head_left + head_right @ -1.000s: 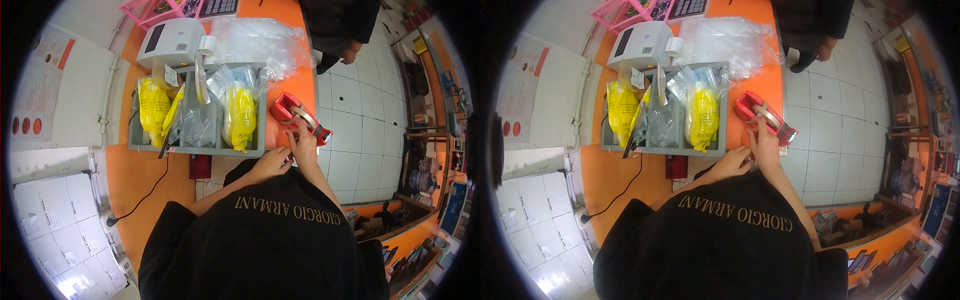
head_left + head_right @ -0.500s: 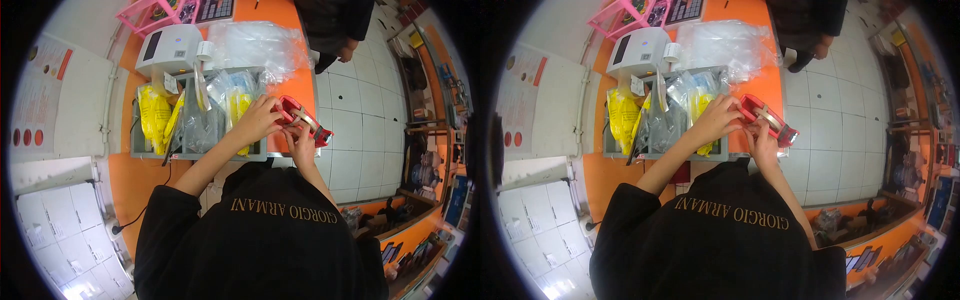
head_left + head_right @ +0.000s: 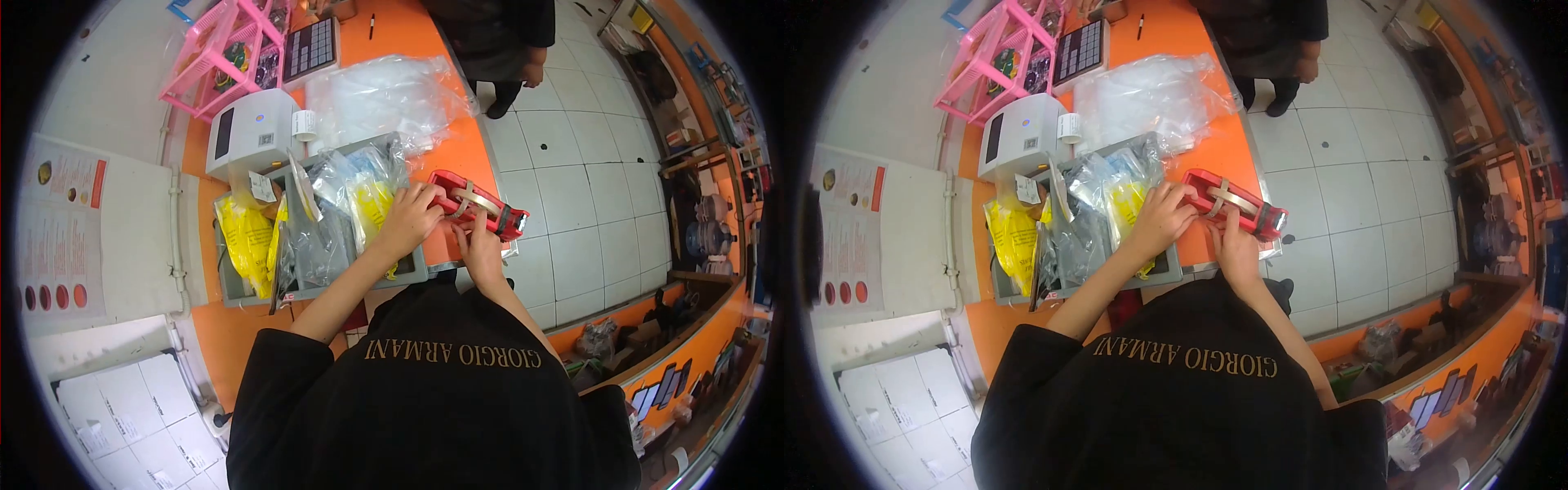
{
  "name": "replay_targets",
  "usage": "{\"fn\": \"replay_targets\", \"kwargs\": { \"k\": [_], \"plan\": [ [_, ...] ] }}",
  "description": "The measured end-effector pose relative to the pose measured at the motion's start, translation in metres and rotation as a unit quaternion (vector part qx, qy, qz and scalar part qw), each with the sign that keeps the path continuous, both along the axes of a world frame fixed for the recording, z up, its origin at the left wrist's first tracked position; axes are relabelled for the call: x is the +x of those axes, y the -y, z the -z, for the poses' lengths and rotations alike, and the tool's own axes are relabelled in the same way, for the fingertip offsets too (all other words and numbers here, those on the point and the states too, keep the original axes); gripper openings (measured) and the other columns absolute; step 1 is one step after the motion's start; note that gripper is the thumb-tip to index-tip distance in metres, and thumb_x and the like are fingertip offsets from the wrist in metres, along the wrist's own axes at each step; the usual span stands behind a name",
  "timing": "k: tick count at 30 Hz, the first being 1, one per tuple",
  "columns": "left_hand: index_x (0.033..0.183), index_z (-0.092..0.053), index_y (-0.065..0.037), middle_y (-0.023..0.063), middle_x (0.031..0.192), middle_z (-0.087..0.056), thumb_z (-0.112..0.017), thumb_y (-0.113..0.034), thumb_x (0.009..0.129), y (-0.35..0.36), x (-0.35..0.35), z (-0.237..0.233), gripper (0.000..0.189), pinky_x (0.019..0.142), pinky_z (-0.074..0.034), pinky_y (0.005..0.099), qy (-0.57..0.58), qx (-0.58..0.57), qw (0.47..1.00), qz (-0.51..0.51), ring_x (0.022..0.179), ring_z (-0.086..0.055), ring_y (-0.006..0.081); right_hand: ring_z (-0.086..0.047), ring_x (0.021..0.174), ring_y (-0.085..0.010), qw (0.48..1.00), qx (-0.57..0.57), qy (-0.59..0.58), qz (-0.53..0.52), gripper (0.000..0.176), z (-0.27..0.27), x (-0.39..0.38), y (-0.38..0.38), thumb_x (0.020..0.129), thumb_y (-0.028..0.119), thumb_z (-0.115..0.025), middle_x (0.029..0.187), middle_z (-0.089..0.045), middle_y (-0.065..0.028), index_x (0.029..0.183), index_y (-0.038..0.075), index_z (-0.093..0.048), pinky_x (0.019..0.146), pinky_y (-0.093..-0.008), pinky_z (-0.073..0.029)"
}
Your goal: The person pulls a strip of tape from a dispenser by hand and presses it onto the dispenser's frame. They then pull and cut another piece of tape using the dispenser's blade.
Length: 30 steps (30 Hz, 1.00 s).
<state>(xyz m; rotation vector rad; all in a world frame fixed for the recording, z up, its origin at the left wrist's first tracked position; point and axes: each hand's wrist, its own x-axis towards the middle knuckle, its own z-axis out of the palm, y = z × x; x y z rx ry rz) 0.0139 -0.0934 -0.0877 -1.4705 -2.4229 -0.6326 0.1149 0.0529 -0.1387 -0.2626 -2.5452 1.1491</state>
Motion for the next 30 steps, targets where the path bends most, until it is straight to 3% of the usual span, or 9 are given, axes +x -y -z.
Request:
{"fn": "replay_targets", "kwargs": {
  "k": [7, 14, 16, 22, 24, 26, 28, 30],
  "plan": [
    [0.077, -0.063, -0.009, 0.0006, 0.103, -0.055, -0.07, -0.015, 0.069, -0.002, 0.0, 0.006, 0.012, 0.075, -0.039, 0.0363, -0.059, 0.003, 0.998, -0.016, 0.097, -0.05, 0.022, -0.062, 0.05, -0.0308, 0.989, 0.142, -0.013, 0.039, 0.035, 0.01, -0.007, 0.004, 0.086, 0.022, -0.063, 0.061, -0.061, -0.013, 0.111, 0.004, -0.045, 0.042, -0.0392, -0.047],
    [0.076, -0.062, -0.007, 0.0009, 0.098, -0.055, -0.067, -0.016, 0.07, -0.009, -0.004, 0.009, 0.012, 0.072, -0.038, 0.0362, -0.089, 0.004, 0.996, -0.027, 0.093, -0.05, 0.0215, -0.061, 0.048, -0.0279, 0.979, 0.194, -0.036, 0.045, 0.03, 0.009, -0.01, 0.006, 0.089, 0.025, -0.059, 0.058, -0.06, -0.0113, 0.107, 0.005, -0.047, 0.04, -0.039, -0.047],
    [0.075, -0.061, -0.007, 0.0015, 0.097, -0.054, -0.066, -0.016, 0.071, -0.008, -0.002, 0.007, 0.012, 0.072, -0.037, 0.0363, -0.078, 0.003, 0.997, -0.024, 0.091, -0.05, 0.0215, -0.061, 0.049, -0.031, 0.982, 0.186, 0.02, 0.027, 0.043, 0.008, -0.009, 0.007, 0.086, 0.023, -0.063, 0.059, -0.061, -0.0108, 0.118, 0.004, -0.042, 0.042, -0.0409, -0.047],
    [0.078, -0.059, -0.008, 0.0027, 0.099, -0.054, -0.065, -0.016, 0.072, -0.008, -0.003, 0.006, 0.012, 0.073, -0.038, 0.0369, -0.07, -0.011, 0.997, -0.023, 0.094, -0.05, 0.0221, -0.061, 0.047, -0.0284, 0.974, 0.218, 0.057, 0.035, 0.048, -0.003, -0.009, 0.007, 0.086, 0.025, -0.063, 0.057, -0.06, -0.0101, 0.124, 0.006, -0.041, 0.042, -0.0397, -0.047],
    [0.081, -0.059, -0.008, 0.0033, 0.1, -0.054, -0.065, -0.016, 0.072, -0.01, -0.004, 0.004, 0.013, 0.074, -0.038, 0.0371, -0.077, -0.01, 0.997, -0.019, 0.096, -0.05, 0.0223, -0.062, 0.049, -0.0268, 0.969, 0.232, 0.083, 0.031, 0.049, -0.001, -0.01, 0.003, 0.085, 0.027, -0.064, 0.062, -0.062, -0.0096, 0.124, 0.008, -0.042, 0.042, -0.0381, -0.047],
    [0.083, -0.059, -0.008, 0.0038, 0.101, -0.054, -0.065, -0.016, 0.072, -0.008, -0.002, 0.003, 0.015, 0.075, -0.038, 0.0372, -0.078, -0.013, 0.997, -0.019, 0.097, -0.05, 0.0225, -0.062, 0.051, -0.0261, 0.969, 0.243, 0.026, 0.038, 0.051, 0.002, -0.008, 0.001, 0.082, 0.028, -0.067, 0.065, -0.063, -0.0086, 0.123, 0.008, -0.044, 0.042, -0.0364, -0.048],
    [0.089, -0.058, -0.008, 0.0044, 0.105, -0.054, -0.065, -0.015, 0.072, -0.011, -0.006, 0.003, 0.02, 0.078, -0.039, 0.0382, -0.092, -0.014, 0.996, -0.003, 0.102, -0.05, 0.0231, -0.062, 0.049, -0.0212, 0.958, 0.282, 0.032, 0.03, 0.047, -0.003, -0.007, -0.004, 0.086, 0.029, -0.06, 0.067, -0.061, -0.0061, 0.124, 0.007, -0.044, 0.04, -0.033, -0.048],
    [0.095, -0.058, -0.008, 0.0055, 0.109, -0.053, -0.065, -0.014, 0.072, -0.014, -0.008, 0.002, 0.025, 0.084, -0.039, 0.0406, -0.086, -0.011, 0.996, 0.008, 0.106, -0.05, 0.0251, -0.065, 0.069, -0.0209, 0.966, 0.256, 0.015, 0.023, 0.047, -0.005, -0.006, -0.009, 0.082, 0.024, -0.064, 0.083, -0.06, -0.0077, 0.123, 0.008, -0.047, 0.045, -0.0311, -0.049]
  ]
}}
